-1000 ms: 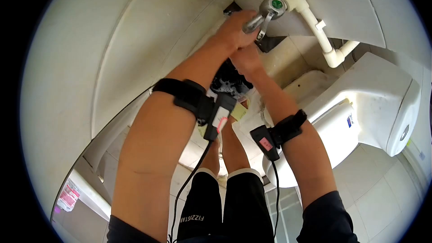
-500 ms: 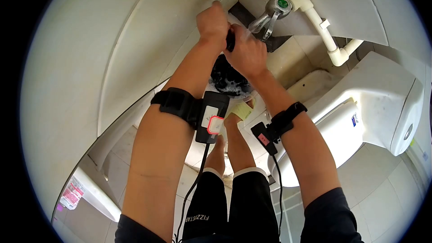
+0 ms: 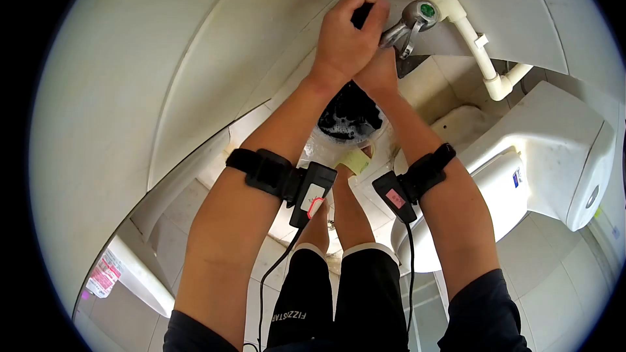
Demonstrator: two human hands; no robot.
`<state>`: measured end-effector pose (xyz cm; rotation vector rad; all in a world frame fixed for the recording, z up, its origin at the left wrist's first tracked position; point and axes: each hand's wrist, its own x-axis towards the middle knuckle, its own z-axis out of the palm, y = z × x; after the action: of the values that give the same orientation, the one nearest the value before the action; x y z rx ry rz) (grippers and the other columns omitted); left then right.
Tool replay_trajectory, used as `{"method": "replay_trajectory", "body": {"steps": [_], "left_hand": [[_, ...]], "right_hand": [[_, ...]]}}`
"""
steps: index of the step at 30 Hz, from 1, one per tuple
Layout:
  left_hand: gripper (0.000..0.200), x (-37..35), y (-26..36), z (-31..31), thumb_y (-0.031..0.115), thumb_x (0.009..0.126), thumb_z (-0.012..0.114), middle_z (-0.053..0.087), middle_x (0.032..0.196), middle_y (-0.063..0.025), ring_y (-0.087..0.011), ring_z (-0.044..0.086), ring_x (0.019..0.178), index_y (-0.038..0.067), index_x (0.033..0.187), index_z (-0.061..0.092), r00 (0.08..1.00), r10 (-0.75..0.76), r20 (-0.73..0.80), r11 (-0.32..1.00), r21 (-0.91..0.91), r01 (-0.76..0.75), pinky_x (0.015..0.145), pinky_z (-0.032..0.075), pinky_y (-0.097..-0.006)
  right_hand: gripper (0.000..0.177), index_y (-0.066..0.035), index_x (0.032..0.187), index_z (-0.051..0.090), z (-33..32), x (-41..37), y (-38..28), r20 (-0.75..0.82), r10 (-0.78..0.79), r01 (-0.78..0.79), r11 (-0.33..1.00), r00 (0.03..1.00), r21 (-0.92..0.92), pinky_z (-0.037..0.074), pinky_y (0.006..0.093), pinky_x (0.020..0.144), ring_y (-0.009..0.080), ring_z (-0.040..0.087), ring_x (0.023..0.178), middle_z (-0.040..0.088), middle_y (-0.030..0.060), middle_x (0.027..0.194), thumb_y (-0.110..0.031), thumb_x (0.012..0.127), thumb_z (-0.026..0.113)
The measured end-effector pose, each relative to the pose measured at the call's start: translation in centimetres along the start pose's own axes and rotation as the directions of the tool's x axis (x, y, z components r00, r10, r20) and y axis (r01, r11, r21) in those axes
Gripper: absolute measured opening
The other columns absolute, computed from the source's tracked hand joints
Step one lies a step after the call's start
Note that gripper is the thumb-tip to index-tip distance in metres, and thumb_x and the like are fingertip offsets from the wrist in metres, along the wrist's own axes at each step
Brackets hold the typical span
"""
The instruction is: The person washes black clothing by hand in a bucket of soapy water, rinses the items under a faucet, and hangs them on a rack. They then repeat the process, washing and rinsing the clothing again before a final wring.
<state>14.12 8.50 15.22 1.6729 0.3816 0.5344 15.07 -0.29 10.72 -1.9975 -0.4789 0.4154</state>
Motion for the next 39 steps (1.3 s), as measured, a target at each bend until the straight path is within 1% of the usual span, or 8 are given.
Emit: {"method": "replay_trajectory", "body": {"steps": [12,15,17,19,21,24,32,39], "left_hand": [[0.043,-3.7,-3.8,0.7,0.026,0.079,0.070,0.061,0.100,-0.0118,-0.0158,0.056,0.087,0.000,0.109,0.056,0.941,-0.329,0.079,0.933,0.180,0.311,0.081,0.045,-0.0273],[0.041,-4.7,-3.6,1.8,0.027,0.074,0.073,0.062,0.088,-0.0146,-0.0284,0.061,0.080,0.000,0.101,0.058,0.989,-0.092,-0.119,0.914,0.384,0.131,0.072,0.048,-0.0329],[0.037,-4.2,-3.8,1.8,0.024,0.076,0.072,0.062,0.085,-0.0145,-0.0278,0.061,0.076,-0.001,0.099,0.058,0.959,-0.240,-0.152,0.938,0.218,0.269,0.071,0.049,-0.0334],[0.033,-3.4,-4.0,1.3,0.022,0.077,0.070,0.062,0.083,-0.0144,-0.0272,0.061,0.073,-0.001,0.097,0.059,0.910,-0.383,-0.159,0.918,0.044,0.395,0.069,0.049,-0.0339],[0.020,-2.5,-3.8,0.3,0.015,0.082,0.061,0.065,0.083,-0.0114,-0.0193,0.062,0.070,-0.003,0.091,0.060,0.640,-0.766,0.063,0.487,-0.593,0.641,0.065,0.050,-0.0296],[0.011,-2.7,-3.9,0.3,0.004,0.083,0.056,0.064,0.088,-0.0130,-0.0189,0.061,0.070,-0.004,0.091,0.058,0.715,-0.696,0.069,0.528,-0.627,0.573,0.066,0.051,-0.0309],[0.015,-1.9,-2.2,1.0,0.012,0.087,0.060,0.059,0.071,-0.0078,-0.0163,0.058,0.073,-0.002,0.092,0.058,0.834,-0.548,-0.063,0.673,-0.626,0.395,0.061,0.049,-0.0298],[0.039,-0.6,-2.0,-1.5,0.034,0.092,0.054,0.056,0.066,-0.0082,-0.0165,0.054,0.061,-0.001,0.076,0.060,0.795,-0.606,-0.024,0.610,-0.656,0.445,0.056,0.045,-0.0295]], "right_hand": [[0.034,0.000,0.103,0.053,-1.6,-4.2,0.5,0.398,0.581,-0.704,0.606,0.710,0.371,0.039,0.0239,0.038,0.0143,0.059,0.058,0.060,0.0069,0.073,-0.012,0.074,0.068],[0.032,0.002,0.097,0.055,-0.9,-4.0,2.0,0.298,0.600,-0.670,0.664,0.742,0.332,0.040,0.0262,0.040,0.0148,0.059,0.054,0.061,0.0092,0.071,-0.014,0.073,0.068],[0.032,0.003,0.091,0.058,0.3,-4.2,2.8,-0.055,0.098,-0.086,0.980,0.994,0.180,0.042,0.0265,0.041,0.0147,0.060,0.055,0.061,0.0103,0.069,-0.016,0.069,0.070],[0.033,0.004,0.090,0.059,-0.7,-4.2,2.3,0.012,0.137,-0.137,0.979,0.991,0.149,0.045,0.0287,0.046,0.0176,0.062,0.060,0.062,0.0118,0.070,-0.017,0.068,0.070],[0.034,0.005,0.089,0.060,-1.9,-3.5,0.9,0.079,0.179,-0.188,0.975,0.981,0.119,0.048,0.0309,0.051,0.0204,0.064,0.064,0.063,0.0133,0.071,-0.018,0.067,0.071],[0.041,0.005,0.097,0.059,-2.9,-2.8,0.1,0.438,0.536,-0.643,0.754,0.721,0.135,0.051,0.0341,0.063,0.0273,0.064,0.075,0.064,0.0161,0.080,-0.016,0.064,0.072],[0.063,-0.002,0.117,0.047,-0.6,-3.2,1.6,-0.110,0.083,-0.086,0.996,0.990,-0.019,0.044,0.0310,0.086,0.0239,0.057,0.101,0.059,0.0143,0.107,-0.008,0.062,0.077],[0.039,0.001,0.096,0.061,0.9,-1.5,1.6,-0.106,-0.029,0.037,0.997,0.994,0.071,0.049,0.0400,0.073,0.0390,0.061,0.085,0.063,0.0232,0.087,-0.011,0.061,0.074]]}}
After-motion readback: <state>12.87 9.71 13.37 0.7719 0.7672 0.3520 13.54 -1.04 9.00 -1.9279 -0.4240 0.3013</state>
